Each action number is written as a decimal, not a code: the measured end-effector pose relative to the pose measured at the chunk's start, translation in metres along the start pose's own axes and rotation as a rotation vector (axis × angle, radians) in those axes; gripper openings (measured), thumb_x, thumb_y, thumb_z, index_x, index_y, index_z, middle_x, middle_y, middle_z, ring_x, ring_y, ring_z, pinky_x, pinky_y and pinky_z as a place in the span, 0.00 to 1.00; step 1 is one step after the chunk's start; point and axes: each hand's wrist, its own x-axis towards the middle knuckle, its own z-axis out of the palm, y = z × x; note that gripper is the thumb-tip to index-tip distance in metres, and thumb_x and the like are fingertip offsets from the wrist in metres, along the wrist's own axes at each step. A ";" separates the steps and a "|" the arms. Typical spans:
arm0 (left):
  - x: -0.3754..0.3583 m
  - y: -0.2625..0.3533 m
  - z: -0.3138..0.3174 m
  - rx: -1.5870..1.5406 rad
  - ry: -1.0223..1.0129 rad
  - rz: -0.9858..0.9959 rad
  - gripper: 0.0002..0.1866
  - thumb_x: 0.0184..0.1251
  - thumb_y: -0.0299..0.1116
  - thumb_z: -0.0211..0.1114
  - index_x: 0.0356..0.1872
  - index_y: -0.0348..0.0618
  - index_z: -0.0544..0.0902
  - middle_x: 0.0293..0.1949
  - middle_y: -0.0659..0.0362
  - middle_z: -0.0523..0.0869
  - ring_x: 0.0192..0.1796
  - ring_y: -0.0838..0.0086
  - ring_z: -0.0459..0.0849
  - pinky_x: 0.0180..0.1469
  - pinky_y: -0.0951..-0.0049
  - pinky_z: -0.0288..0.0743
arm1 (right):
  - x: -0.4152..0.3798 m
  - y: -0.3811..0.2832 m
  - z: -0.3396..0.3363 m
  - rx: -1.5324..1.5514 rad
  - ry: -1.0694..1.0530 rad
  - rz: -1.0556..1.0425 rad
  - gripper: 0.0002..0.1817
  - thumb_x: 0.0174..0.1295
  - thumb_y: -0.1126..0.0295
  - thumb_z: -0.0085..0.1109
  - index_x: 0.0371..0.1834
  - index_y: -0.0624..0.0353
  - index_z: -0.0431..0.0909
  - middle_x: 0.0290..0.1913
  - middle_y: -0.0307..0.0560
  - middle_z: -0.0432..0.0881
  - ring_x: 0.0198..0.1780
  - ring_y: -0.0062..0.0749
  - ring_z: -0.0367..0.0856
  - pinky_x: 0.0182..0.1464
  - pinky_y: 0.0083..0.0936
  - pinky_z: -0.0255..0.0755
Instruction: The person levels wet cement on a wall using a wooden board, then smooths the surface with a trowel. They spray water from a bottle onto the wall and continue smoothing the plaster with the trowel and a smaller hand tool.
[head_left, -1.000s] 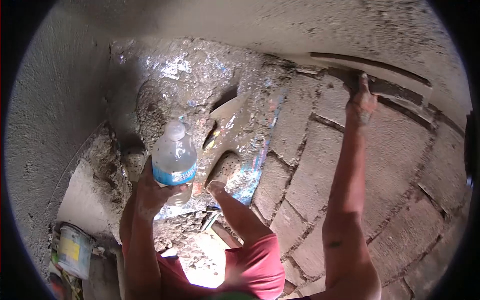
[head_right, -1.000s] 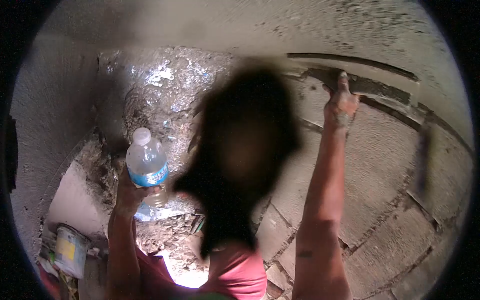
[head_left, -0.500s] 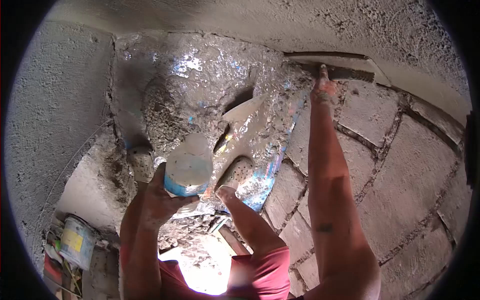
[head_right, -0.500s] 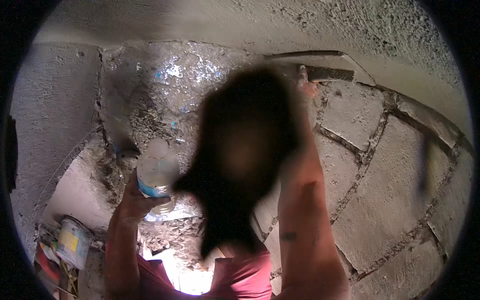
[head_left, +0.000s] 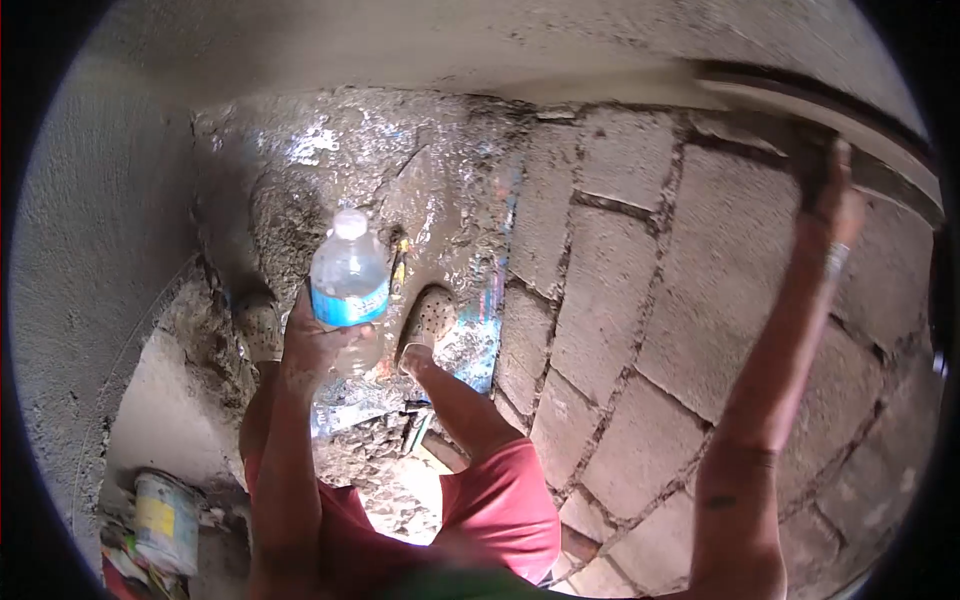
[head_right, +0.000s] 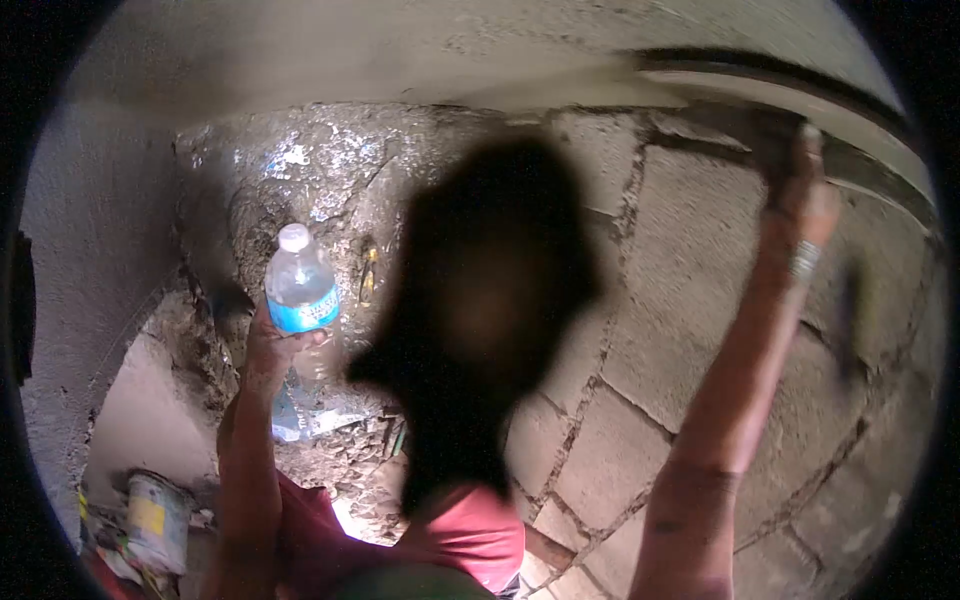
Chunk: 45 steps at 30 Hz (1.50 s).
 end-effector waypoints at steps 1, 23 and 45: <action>0.003 -0.015 -0.011 0.057 -0.056 0.027 0.34 0.52 0.12 0.67 0.63 0.38 0.69 0.52 0.55 0.83 0.49 0.73 0.85 0.45 0.73 0.84 | 0.012 -0.029 -0.029 0.056 -0.033 0.106 0.18 0.68 0.60 0.60 0.54 0.61 0.78 0.50 0.50 0.84 0.50 0.33 0.83 0.49 0.30 0.76; -0.046 -0.046 0.003 0.286 0.063 -0.186 0.44 0.40 0.21 0.82 0.63 0.38 0.69 0.53 0.57 0.82 0.53 0.72 0.81 0.56 0.72 0.79 | -0.548 0.340 0.112 -0.567 -0.496 0.341 0.30 0.60 0.55 0.64 0.60 0.64 0.71 0.52 0.68 0.79 0.56 0.61 0.77 0.57 0.46 0.72; -0.050 -0.045 -0.050 0.429 0.121 -0.279 0.47 0.38 0.18 0.82 0.65 0.37 0.66 0.57 0.55 0.79 0.59 0.69 0.78 0.59 0.68 0.77 | -0.484 0.362 0.175 -0.605 -0.991 0.367 0.25 0.63 0.49 0.56 0.33 0.65 0.84 0.31 0.65 0.82 0.35 0.61 0.82 0.40 0.47 0.76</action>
